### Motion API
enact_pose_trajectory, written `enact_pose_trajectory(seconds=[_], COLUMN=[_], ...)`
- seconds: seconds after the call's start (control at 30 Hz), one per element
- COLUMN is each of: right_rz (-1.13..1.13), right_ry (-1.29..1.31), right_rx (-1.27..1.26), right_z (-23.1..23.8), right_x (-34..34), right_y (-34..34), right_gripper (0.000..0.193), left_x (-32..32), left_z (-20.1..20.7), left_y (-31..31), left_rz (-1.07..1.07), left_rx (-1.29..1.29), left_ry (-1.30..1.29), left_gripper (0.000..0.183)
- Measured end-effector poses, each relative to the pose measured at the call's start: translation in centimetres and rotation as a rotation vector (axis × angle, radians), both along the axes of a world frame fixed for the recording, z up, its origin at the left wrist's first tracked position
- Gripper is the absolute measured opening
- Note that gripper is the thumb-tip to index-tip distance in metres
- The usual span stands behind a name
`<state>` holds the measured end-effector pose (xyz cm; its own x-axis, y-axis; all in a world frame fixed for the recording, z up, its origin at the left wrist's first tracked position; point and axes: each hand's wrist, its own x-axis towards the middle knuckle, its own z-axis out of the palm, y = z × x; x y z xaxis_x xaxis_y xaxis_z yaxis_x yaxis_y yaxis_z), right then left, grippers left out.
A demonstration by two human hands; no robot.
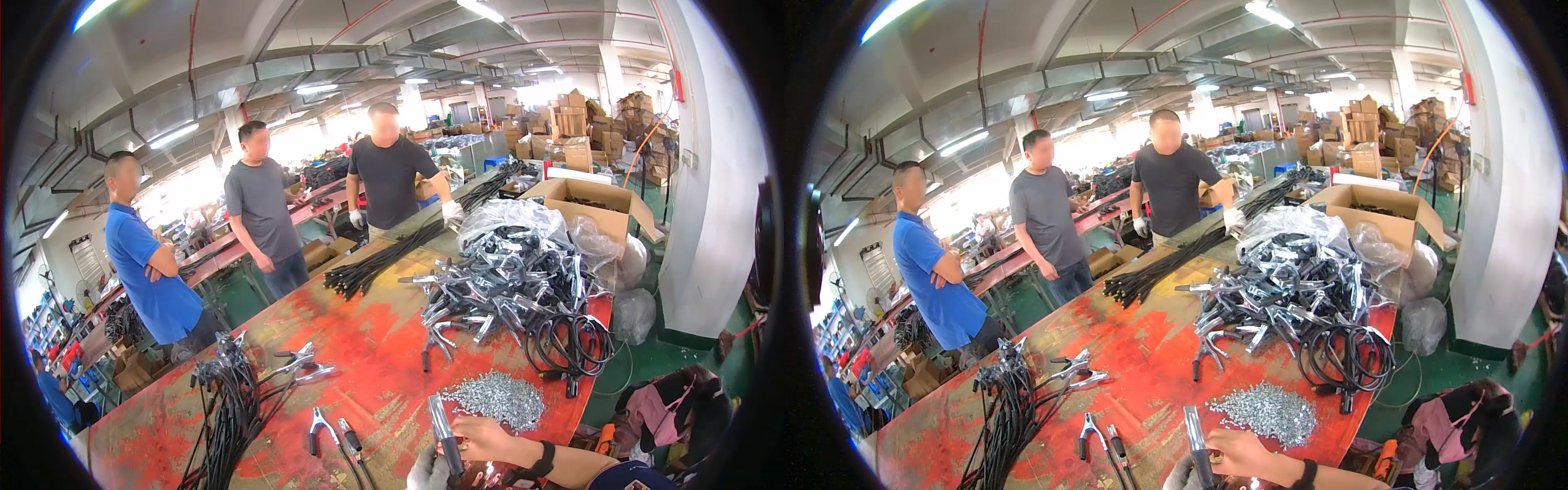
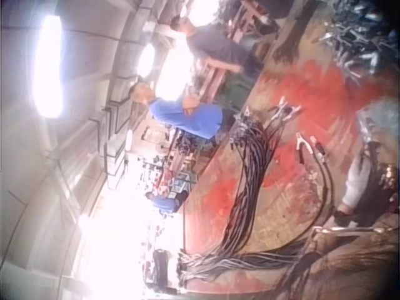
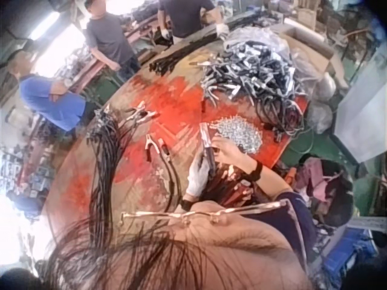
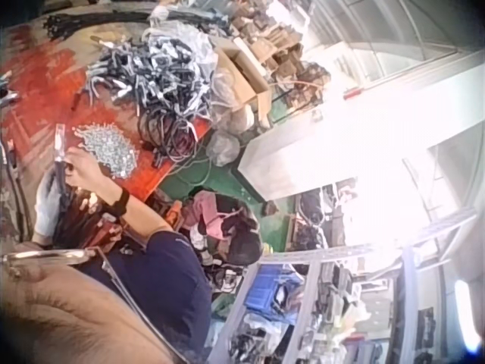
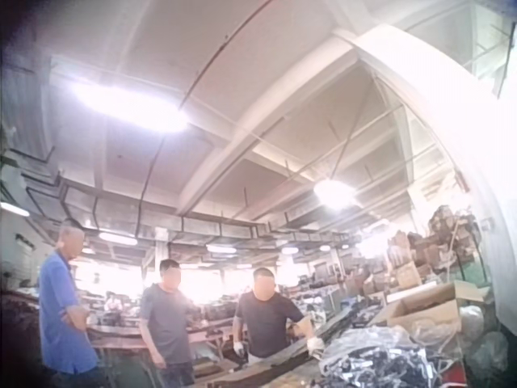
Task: Assembling alligator clips and lugs onto heavy-duty electrical cables on a factory work table.
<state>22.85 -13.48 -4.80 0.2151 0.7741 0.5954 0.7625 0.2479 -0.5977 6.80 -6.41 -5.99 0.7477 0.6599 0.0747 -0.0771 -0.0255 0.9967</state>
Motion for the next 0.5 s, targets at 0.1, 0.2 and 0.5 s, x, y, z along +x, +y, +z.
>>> enact_pose_trajectory(seconds=[0.1, 0.2, 0.5], right_rz=[-0.018, -0.007, -0.055], right_ry=[-0.038, -0.061, -0.087], right_rx=[-0.012, -0.001, -0.068], right_z=[0.9, 0.7, 2.6], right_x=[-0.2, -0.2, -0.7], right_y=[-0.2, -0.2, -0.5], right_gripper=[0.029, 0.03, 0.024], left_x=[-0.1, -0.1, 0.2], left_z=[0.5, 0.7, 1.1], left_y=[0.0, -0.3, -0.3], left_rz=[0.003, 0.002, 0.01], left_rx=[-0.031, -0.094, -0.218], left_ry=[-0.005, -0.009, -0.044], left_gripper=[0.032, 0.031, 0.023])
